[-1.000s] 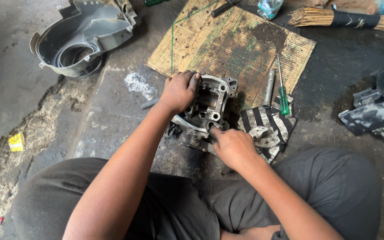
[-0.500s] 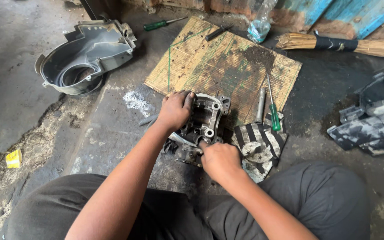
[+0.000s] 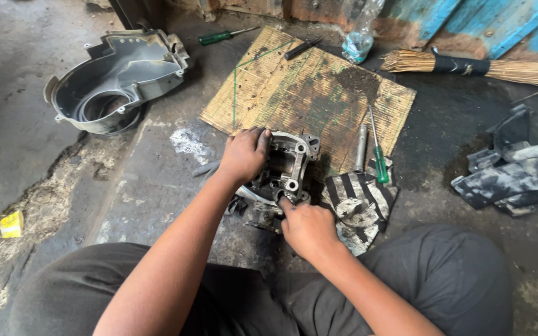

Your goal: The person sits on the floor and scrubs a disassembled engine cylinder head with a wire brush and a cloth. They repeatedly scrub the internal surfaces and wipe the part, occasionally using a screwdriver to assist in cleaning specific areas.

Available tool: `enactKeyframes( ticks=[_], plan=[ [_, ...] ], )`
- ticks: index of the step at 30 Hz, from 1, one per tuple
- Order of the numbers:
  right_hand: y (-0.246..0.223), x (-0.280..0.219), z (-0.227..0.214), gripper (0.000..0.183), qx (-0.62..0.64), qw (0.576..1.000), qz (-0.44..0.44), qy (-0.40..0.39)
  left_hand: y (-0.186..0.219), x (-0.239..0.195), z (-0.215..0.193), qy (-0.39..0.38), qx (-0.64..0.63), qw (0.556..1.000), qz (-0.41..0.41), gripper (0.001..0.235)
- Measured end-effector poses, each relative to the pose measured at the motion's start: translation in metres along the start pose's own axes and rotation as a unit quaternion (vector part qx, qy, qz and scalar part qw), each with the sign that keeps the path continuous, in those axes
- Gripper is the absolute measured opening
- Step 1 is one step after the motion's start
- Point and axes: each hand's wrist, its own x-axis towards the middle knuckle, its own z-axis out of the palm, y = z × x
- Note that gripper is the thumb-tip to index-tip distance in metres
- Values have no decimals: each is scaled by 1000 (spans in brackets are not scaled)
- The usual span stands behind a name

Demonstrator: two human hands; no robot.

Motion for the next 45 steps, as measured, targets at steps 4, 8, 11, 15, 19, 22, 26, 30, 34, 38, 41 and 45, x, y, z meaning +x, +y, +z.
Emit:
enactKeyframes(
  ticks=[4,8,11,15,19,22,26,30,34,38,41,45],
  plan=[
    [-4,-3,10,36,-5,999,-10,37,1,-1,-1,3,0,1000,10,47],
    [-7,-2,12,37,0,1000,2,12,1,0,-1,13,-6,1000,12,46],
    [-6,-3,8,37,5,1000,2,8,2,-1,-1,24,-9,999,20,46],
    [-8,-4,9,40,3,1000,3,8,3,-1,-1,0,1,1000,1,47],
    [-10,-5,10,40,4,1000,9,-5,3,-1,-2,2,2,1000,3,48],
    [-8,-4,14,38,-1,1000,5,-8,5,-1,-3,1,-1,1000,2,48],
    [-8,7,28,48,-85,996,-15,3,7,-1,-7,-4,-6,1000,-3,48],
    [-13,16,38,50,-111,993,-17,-21,8,-2,-6,-3,-6,1000,-15,48],
    [-9,18,33,52,-88,996,-7,-21,5,-2,-4,2,-7,1000,-1,49],
    [-2,16,28,46,-31,999,5,17,0,-2,1,18,-8,1000,9,49],
    [-5,14,29,50,-13,999,0,49,0,-1,4,7,0,1000,-5,49],
    [-6,12,27,42,-8,999,2,43,0,-1,3,25,-3,1000,14,48]
  ],
)
